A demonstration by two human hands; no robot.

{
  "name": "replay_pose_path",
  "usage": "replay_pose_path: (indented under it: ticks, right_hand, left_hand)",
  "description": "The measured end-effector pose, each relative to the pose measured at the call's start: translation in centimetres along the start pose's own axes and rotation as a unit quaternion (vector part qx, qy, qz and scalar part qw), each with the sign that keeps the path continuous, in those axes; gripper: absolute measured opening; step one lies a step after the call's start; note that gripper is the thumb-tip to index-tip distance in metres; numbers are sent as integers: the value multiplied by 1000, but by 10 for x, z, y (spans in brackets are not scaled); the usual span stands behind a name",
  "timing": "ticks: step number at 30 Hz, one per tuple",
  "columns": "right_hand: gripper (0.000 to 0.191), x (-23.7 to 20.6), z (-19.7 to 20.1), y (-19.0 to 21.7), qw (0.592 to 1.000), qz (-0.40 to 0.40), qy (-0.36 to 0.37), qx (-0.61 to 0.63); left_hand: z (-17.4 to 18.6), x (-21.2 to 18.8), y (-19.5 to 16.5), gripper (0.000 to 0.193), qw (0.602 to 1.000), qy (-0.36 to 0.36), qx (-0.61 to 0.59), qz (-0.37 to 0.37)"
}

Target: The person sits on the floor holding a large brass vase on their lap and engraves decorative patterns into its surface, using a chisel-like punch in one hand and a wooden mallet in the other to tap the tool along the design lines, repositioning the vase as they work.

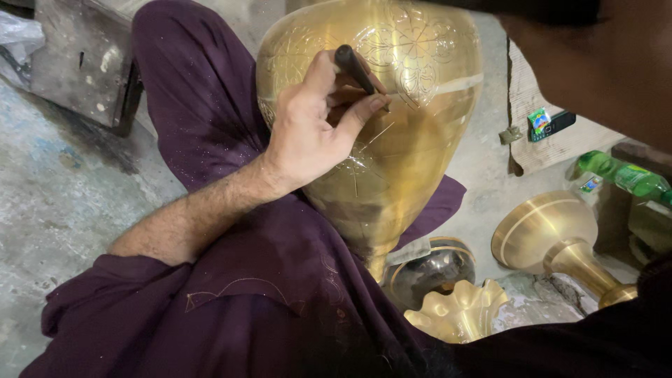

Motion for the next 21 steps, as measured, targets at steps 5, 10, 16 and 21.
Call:
replay_pose_path:
  ticks: [5,10,16,21]
  right_hand:
    - [11,3,3,-1,996,12,40,-74]
    - [14,8,10,10,991,19,62,-116]
    - [17,-1,7,2,990,39,25,-133]
    - [16,-10,-2,-15,982,14,48,-184]
  left_hand:
    - [1,2,-2,25,1000,14,-25,-5]
    - [3,6,-2,31,1000,24,-12,4]
    - [2,9,-2,33,999,40,-17,0]
    - [3,12,0,31,998,54,8,-4]
Point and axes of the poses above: each hand's wrist, its own x-axis towards the middle knuckle, its own z-axis out of the back of the hand, y = z × x, the point moved 2 cm from there along x, towards the middle knuckle, and after that the axes turned 7 degrees about z, right-handed, at the moved point
